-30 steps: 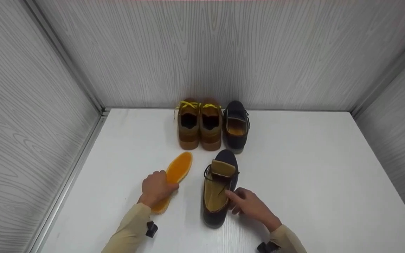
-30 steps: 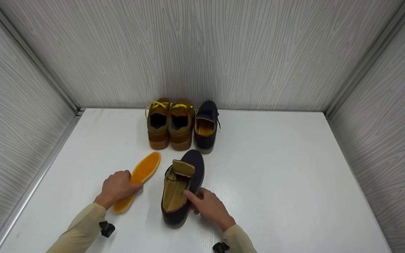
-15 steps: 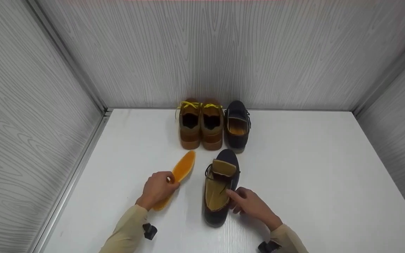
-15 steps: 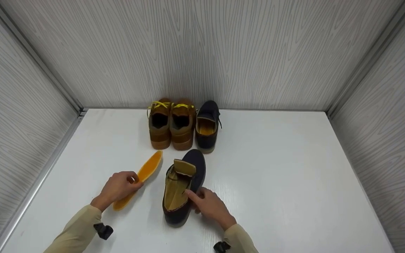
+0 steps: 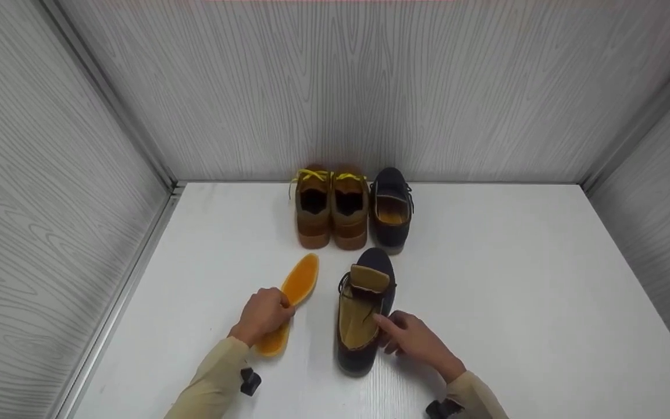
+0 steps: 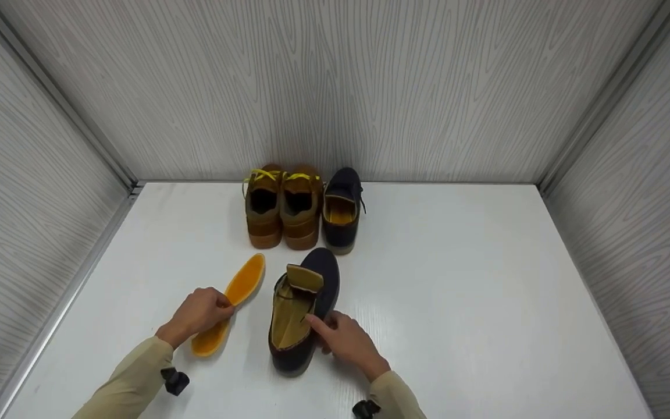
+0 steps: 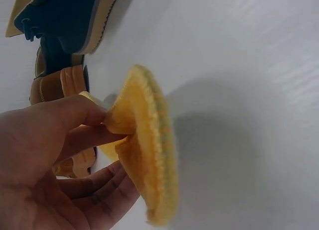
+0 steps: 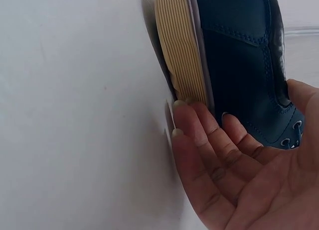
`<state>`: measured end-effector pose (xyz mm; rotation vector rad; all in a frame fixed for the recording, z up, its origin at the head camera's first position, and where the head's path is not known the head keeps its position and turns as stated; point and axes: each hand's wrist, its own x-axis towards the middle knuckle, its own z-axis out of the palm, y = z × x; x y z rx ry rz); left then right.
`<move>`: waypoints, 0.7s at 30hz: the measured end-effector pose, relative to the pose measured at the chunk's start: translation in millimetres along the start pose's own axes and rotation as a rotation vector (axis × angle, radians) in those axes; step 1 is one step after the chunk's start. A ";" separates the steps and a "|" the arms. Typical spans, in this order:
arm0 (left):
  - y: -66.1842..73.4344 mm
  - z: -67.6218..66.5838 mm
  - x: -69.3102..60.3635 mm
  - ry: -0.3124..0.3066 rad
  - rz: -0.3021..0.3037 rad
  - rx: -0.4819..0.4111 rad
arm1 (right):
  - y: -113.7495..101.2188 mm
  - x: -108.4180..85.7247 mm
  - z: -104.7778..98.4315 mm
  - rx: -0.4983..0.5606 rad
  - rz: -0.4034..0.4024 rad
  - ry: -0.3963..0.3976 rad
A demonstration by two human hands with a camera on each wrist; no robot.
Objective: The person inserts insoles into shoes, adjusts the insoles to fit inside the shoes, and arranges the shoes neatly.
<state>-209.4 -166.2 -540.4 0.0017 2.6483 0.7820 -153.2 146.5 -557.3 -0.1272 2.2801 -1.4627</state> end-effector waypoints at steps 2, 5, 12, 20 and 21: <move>-0.6 -1.5 -2.3 0.009 0.002 -0.012 | -0.5 0.7 0.8 0.001 -0.004 -0.008; 0.9 -6.1 -9.1 0.051 0.035 -0.027 | -0.7 1.4 1.9 0.000 -0.006 -0.018; 33.0 -29.5 -47.3 0.140 0.172 0.043 | -1.4 0.8 0.7 0.000 -0.008 -0.010; 76.1 -46.2 -95.4 -0.071 0.392 0.082 | 0.0 2.1 1.0 0.008 -0.005 0.004; 80.0 -45.6 -99.7 -0.107 0.413 0.082 | 0.7 2.4 1.3 0.010 -0.004 0.004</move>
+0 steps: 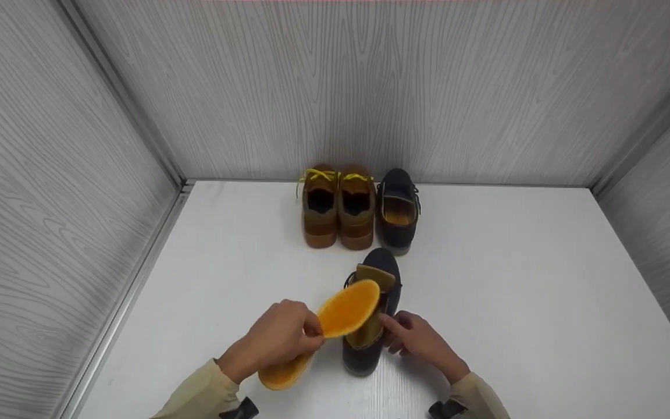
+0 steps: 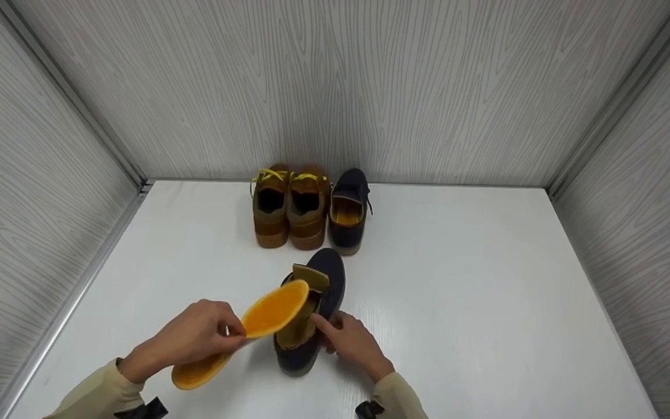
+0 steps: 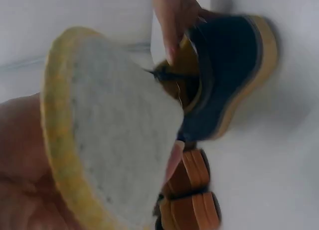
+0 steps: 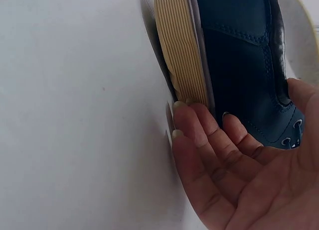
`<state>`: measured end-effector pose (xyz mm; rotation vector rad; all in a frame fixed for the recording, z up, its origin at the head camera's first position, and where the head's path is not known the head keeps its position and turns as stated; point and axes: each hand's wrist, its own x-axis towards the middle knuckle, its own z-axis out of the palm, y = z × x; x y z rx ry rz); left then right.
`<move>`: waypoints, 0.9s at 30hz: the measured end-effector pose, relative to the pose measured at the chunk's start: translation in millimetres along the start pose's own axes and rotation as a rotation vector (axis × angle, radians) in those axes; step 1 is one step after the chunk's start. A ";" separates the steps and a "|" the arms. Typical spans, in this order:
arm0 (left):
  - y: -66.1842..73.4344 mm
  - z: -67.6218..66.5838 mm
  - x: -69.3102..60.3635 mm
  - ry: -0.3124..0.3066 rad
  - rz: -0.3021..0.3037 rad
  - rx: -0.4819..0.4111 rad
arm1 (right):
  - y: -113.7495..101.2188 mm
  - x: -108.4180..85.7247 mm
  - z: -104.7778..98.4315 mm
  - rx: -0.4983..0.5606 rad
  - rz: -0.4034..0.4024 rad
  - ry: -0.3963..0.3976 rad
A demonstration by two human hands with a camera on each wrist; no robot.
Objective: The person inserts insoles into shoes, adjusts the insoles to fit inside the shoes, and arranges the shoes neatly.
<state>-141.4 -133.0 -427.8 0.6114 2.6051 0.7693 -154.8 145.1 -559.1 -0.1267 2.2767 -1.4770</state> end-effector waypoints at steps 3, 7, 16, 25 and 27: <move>12.8 4.3 -2.4 -0.068 0.035 0.007 | 3.4 0.6 0.1 0.003 0.001 0.000; 22.1 9.2 0.8 -0.093 0.031 0.067 | 4.8 0.0 0.5 0.013 -0.013 -0.001; 32.8 10.6 27.3 -0.157 -0.062 0.120 | 6.2 -1.8 -1.8 0.017 -0.038 -0.046; 45.5 12.8 64.6 -0.167 -0.099 0.186 | 6.4 -4.6 -1.6 0.009 -0.061 -0.034; 42.7 15.8 70.5 -0.157 -0.099 0.207 | 7.5 -4.4 -0.1 0.016 -0.073 -0.041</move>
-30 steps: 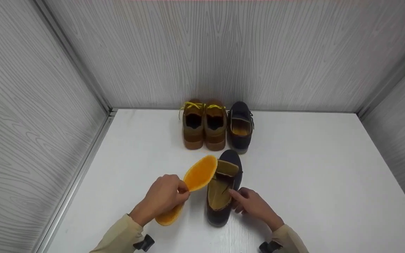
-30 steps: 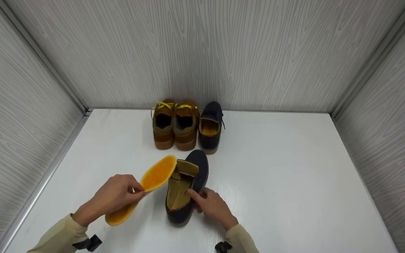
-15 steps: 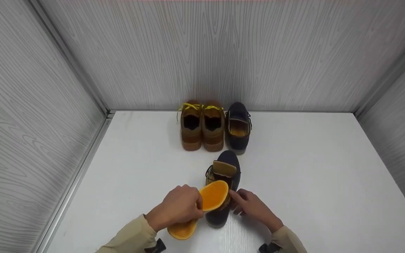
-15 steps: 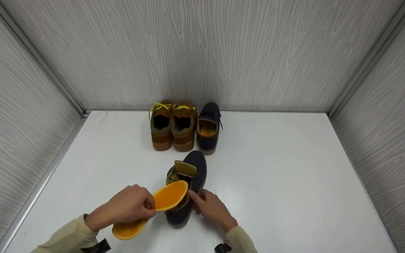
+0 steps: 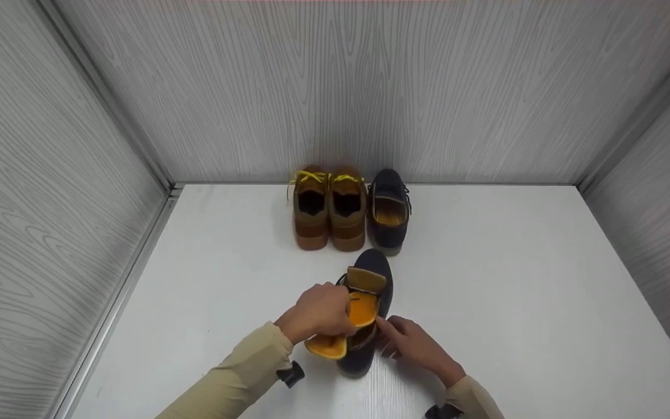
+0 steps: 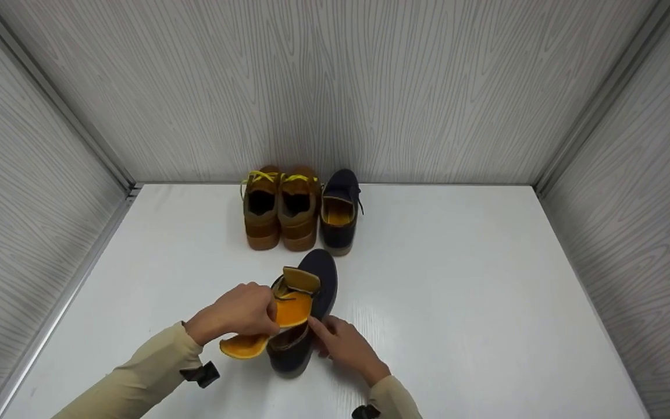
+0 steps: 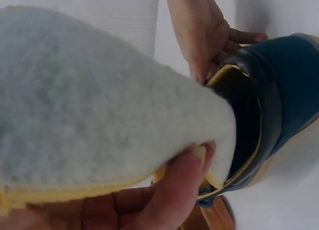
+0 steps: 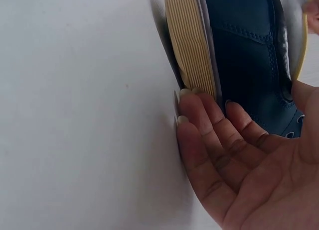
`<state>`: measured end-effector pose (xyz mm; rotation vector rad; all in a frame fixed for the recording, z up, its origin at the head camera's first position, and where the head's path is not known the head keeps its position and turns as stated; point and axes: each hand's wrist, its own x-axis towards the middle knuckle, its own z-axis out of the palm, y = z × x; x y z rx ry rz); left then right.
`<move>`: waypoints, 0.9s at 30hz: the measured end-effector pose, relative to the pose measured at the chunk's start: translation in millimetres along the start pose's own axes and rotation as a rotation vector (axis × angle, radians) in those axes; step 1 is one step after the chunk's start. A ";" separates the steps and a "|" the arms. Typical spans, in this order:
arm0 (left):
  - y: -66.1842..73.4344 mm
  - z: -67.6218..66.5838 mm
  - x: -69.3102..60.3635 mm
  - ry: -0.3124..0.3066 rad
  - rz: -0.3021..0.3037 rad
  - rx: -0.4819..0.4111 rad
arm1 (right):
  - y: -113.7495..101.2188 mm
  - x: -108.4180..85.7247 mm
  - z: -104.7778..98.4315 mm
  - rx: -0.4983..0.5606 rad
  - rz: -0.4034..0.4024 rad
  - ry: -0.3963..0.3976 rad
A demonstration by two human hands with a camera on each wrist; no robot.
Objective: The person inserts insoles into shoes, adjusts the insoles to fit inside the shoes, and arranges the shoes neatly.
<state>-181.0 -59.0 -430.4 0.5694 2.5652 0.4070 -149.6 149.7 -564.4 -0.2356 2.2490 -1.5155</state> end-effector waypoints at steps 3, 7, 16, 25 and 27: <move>-2.3 5.5 9.9 0.027 -0.002 0.013 | 1.3 0.6 0.5 0.013 -0.015 -0.014; -0.1 13.6 23.1 0.078 -0.003 0.059 | 2.3 0.0 -1.3 0.012 -0.024 -0.024; 13.0 38.6 47.3 0.224 0.035 0.271 | 1.7 -2.6 -5.7 -0.023 0.003 -0.011; 18.4 60.2 67.2 0.358 0.062 0.477 | 2.2 -2.1 -3.0 -0.041 -0.011 -0.003; 18.6 63.8 72.2 0.357 0.065 0.487 | 1.0 -2.4 -3.2 -0.047 -0.004 0.003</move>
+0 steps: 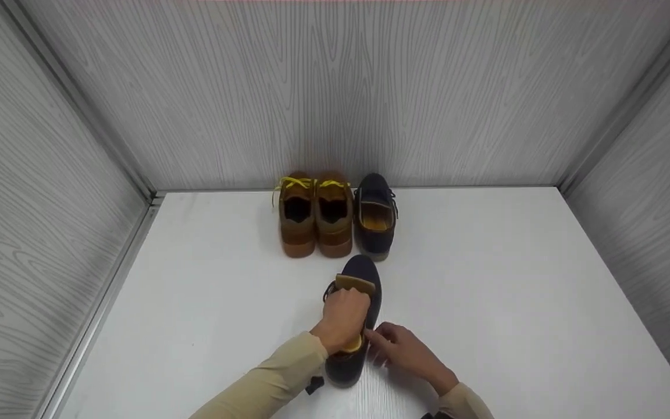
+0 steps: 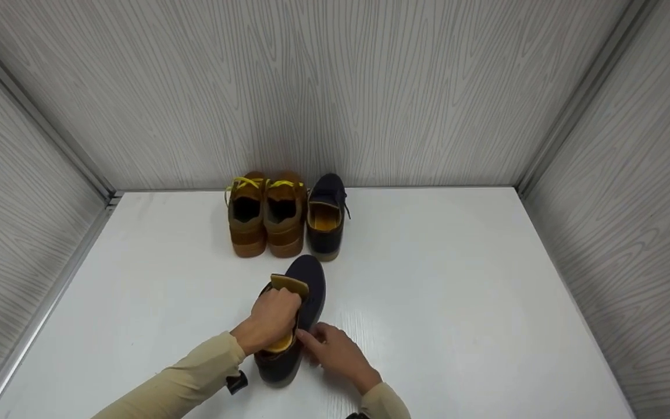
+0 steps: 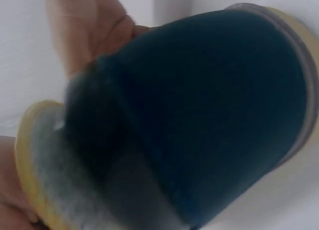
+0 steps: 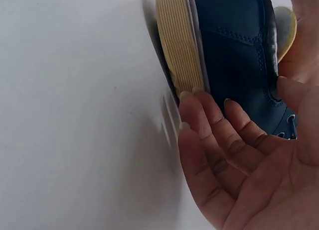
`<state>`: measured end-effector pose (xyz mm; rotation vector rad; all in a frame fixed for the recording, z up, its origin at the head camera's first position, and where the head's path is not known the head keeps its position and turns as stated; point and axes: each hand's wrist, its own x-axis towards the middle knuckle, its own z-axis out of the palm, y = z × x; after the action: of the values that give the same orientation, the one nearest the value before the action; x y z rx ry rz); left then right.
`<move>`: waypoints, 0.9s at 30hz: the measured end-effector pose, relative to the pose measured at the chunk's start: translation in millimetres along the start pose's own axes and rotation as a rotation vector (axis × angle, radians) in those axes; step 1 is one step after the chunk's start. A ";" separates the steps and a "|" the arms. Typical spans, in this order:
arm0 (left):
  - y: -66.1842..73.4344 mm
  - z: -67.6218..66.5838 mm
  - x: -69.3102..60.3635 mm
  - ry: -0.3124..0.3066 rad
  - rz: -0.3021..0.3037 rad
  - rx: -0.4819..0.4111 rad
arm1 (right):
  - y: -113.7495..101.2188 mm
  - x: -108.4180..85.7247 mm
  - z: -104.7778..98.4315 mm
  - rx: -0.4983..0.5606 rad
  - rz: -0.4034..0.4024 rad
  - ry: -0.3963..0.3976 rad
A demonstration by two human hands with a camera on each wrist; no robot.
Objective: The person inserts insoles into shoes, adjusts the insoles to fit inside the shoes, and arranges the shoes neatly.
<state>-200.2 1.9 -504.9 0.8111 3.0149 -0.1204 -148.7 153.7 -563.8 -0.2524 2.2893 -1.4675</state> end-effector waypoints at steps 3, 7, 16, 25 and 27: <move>1.0 5.4 1.6 -0.008 0.003 0.002 | -0.3 -0.6 2.5 0.009 0.015 -0.002; 1.0 8.2 4.3 0.013 0.023 -0.005 | 0.6 -1.1 4.2 0.037 0.017 0.003; 0.2 2.0 -3.3 0.030 0.030 -0.026 | 0.6 0.1 4.4 0.017 0.004 0.006; -8.1 -17.1 -11.8 -0.031 -0.016 -0.120 | 2.4 0.5 3.5 0.029 0.017 0.003; -11.2 -16.5 -10.5 -0.052 -0.002 -0.156 | 3.4 1.0 4.4 0.025 0.016 -0.003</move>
<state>-196.7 -11.7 -487.3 0.7775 2.9310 0.0920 -147.5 151.2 -568.6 -0.2289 2.2642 -1.4853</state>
